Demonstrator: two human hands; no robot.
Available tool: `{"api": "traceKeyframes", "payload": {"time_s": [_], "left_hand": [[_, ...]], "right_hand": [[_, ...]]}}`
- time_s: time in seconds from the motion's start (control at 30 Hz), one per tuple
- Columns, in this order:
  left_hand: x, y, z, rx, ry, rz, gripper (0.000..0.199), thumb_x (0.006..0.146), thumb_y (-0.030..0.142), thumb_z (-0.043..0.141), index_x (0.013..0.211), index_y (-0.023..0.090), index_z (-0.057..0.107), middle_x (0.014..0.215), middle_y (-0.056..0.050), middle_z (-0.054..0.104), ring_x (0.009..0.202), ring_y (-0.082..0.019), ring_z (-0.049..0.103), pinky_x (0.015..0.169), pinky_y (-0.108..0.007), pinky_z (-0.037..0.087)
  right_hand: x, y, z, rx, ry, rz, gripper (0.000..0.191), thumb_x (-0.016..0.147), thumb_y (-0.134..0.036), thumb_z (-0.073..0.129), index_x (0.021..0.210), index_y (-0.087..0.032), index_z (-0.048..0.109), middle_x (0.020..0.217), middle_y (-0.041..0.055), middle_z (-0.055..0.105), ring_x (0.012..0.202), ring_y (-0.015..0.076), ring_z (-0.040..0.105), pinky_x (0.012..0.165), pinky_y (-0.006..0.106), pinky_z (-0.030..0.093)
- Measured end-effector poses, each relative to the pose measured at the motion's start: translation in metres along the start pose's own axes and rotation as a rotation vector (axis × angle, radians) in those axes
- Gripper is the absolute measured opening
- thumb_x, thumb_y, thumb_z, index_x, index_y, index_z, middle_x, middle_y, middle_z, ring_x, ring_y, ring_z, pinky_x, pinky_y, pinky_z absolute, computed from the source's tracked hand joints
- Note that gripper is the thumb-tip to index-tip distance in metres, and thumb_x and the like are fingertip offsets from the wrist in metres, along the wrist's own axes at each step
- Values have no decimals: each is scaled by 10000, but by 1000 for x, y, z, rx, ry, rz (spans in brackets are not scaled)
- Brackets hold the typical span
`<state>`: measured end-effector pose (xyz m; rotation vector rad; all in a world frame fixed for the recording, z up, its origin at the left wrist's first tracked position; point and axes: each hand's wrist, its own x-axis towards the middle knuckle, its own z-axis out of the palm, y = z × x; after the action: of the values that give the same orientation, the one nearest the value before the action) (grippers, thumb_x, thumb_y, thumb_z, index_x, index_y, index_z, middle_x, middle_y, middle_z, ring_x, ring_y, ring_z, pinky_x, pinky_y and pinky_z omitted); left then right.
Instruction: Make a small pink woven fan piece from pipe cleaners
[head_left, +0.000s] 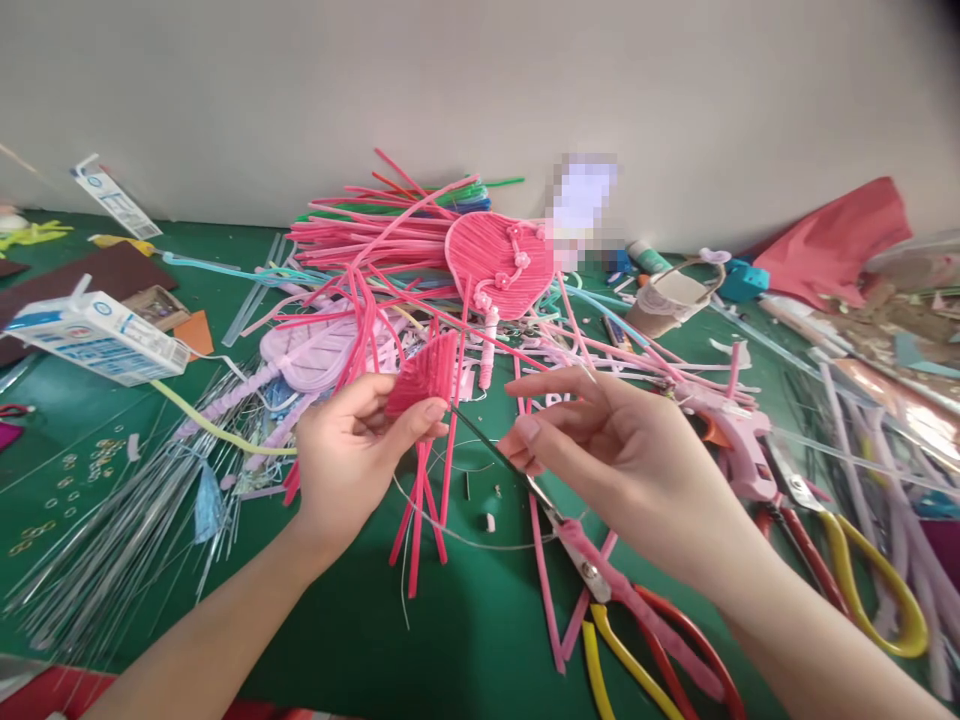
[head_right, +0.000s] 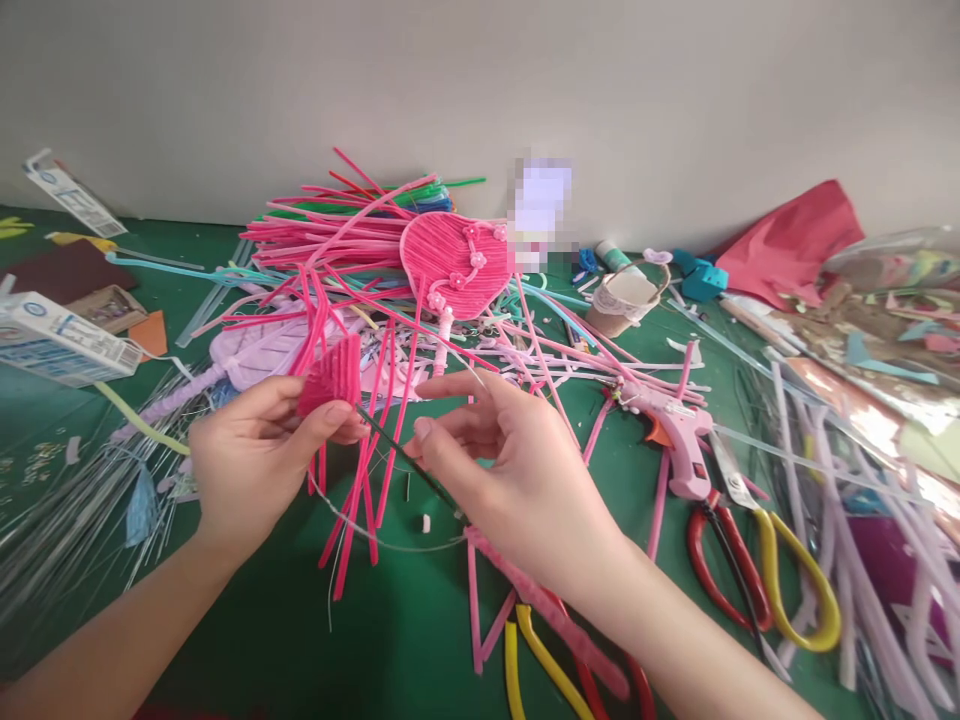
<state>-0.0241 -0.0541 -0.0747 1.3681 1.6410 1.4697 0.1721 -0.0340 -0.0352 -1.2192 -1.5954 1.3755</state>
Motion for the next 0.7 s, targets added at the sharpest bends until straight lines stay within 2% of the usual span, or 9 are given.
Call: {"api": "traceKeyframes", "payload": {"time_s": [0.2,0.37,0.7], "left_hand": [[5,2,-5,-43,-45,-21,222,788,340,788,810,208,611,632,23,741,577,-185,755,556,-239,601],[6,3,-6,-26,-101,-31,245,796,381,776,850,211,609,628,26,712,619,-202,749,550,-263,577],[9,-1,-8,61,-187,-8,283,794,428,759,787,219,569,668,9,717,654,-199,712,577,-268,539]], "right_hand": [[-4,-2,4,5,-34,24,224,887,-316,660,1083,-208,646,818,35,774,776,191,756,659,276,610],[-13,4,4,54,-52,37,246,886,-356,678,1077,-205,646,883,56,782,849,206,764,747,307,632],[-19,12,7,131,-62,60,256,898,-367,677,1086,-197,644,916,73,781,864,192,751,782,311,632]]}}
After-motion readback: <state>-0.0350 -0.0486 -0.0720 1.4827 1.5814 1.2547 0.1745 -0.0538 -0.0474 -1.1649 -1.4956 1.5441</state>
